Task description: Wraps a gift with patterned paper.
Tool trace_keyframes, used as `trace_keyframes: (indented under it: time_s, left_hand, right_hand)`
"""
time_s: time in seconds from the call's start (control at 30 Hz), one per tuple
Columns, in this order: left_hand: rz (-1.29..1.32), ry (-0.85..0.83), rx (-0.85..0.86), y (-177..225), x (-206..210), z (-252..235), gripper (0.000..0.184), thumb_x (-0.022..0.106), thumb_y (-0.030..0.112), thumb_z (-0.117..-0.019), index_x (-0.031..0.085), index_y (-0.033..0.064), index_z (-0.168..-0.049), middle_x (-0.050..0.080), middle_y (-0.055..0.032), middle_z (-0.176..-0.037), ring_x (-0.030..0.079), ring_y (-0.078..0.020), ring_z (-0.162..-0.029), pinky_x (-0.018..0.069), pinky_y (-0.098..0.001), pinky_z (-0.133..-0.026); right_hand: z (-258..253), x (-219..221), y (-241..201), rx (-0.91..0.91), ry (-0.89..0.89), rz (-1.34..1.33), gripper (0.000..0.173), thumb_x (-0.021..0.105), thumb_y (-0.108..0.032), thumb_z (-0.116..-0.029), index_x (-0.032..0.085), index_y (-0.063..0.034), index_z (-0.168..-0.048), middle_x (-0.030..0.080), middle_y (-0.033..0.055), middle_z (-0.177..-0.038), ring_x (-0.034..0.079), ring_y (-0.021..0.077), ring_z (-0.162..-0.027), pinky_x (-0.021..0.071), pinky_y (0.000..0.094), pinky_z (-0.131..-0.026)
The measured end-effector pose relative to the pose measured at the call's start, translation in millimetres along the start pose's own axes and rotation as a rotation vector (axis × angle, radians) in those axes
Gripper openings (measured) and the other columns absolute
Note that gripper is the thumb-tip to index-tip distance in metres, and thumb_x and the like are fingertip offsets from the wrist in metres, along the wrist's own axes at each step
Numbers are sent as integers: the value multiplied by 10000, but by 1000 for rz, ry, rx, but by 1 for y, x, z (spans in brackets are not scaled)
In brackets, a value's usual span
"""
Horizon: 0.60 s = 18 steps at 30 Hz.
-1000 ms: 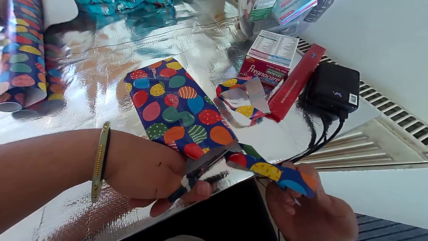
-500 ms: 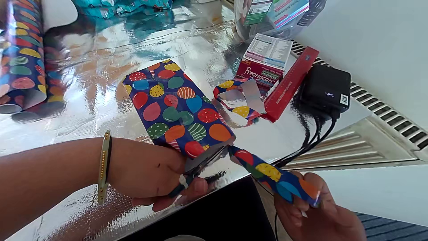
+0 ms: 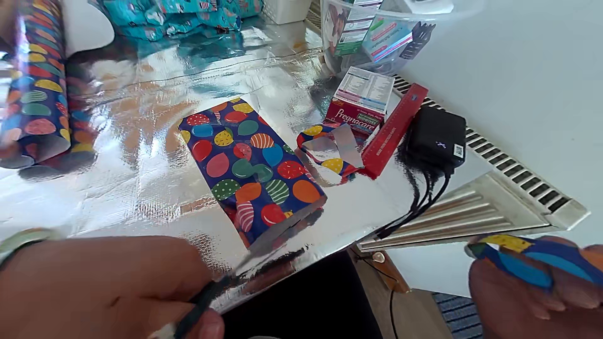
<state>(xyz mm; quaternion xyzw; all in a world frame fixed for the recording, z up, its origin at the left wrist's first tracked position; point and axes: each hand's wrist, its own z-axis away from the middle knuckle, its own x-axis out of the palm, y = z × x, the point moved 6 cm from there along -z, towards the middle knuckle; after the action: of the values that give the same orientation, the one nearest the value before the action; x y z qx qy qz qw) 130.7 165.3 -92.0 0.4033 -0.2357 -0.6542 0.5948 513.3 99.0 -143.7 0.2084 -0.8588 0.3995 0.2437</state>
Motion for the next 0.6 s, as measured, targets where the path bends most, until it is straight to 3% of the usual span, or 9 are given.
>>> trace_keyframes:
  time_s: [0.07,0.1,0.17,0.23,0.3,0.33,0.4,0.5,0.6]
  left_hand:
    - [15,192,69,-1,-3,26,281,498,192,-1046,681,3,-947,653,23,-767,591,9,-678,480,-182,-620]
    - [15,314,115,-9,-4,40,273,467,205,-1058,655,23,-978,650,29,-823,602,21,-734,500,-160,-665]
    - [-61,609,60,-26,-12,70,289,406,193,-1048,643,29,-1067,624,10,-859,593,-17,-738,506,-194,-663]
    - [-215,908,-182,-35,-23,93,297,379,75,-1017,649,-34,-1077,617,-61,-820,586,-107,-698,501,-299,-645]
    - [-292,1078,-393,-42,-40,106,336,383,114,-1096,663,-31,-978,626,-120,-815,595,-209,-729,487,-425,-680]
    - [-327,1093,-455,-48,-49,108,394,365,158,-1114,664,-8,-919,624,-117,-781,593,-227,-713,477,-455,-671]
    - [-438,1041,-525,-68,-66,107,447,379,224,-1116,668,57,-819,599,-72,-676,580,-219,-628,462,-458,-588]
    - [-584,949,-618,-90,-79,97,385,534,224,-1068,737,38,-800,668,-120,-765,666,-313,-801,528,-555,-756]
    - [-687,1082,-646,-94,-82,95,415,639,277,-1014,697,38,-680,672,-151,-778,681,-354,-804,540,-594,-727]
  right_hand:
    - [-15,14,-10,-96,-101,311,132,652,-249,-973,752,-186,-1033,734,-58,-914,700,45,-770,584,186,-675]
    - [-24,24,-14,-154,-169,506,108,687,-274,-963,744,-239,-1048,722,-98,-992,699,27,-828,587,170,-679]
    - [-46,49,-18,-336,-304,927,109,731,-320,-938,704,-273,-1032,668,-125,-1108,667,17,-949,579,177,-742]
    - [-82,92,-5,-593,-441,1211,145,735,-295,-920,692,-166,-969,661,-21,-1097,639,99,-1031,550,265,-850]
    - [-128,143,26,-746,-595,1389,187,710,-184,-920,668,-10,-865,681,168,-990,651,240,-953,531,355,-824]
    - [-151,161,47,-713,-671,1479,166,696,-137,-905,684,18,-848,697,216,-969,669,288,-900,538,392,-782]
    - [-194,173,97,-413,-814,1675,122,696,-77,-908,698,44,-915,670,245,-991,680,373,-870,559,518,-748]
    - [-220,170,147,4,-824,2002,247,728,-39,-888,707,-4,-1131,645,256,-1192,641,485,-1066,518,678,-798]
    - [-194,180,145,-93,-841,1952,282,721,-16,-897,711,-47,-1176,644,220,-1202,656,460,-1041,542,641,-753]
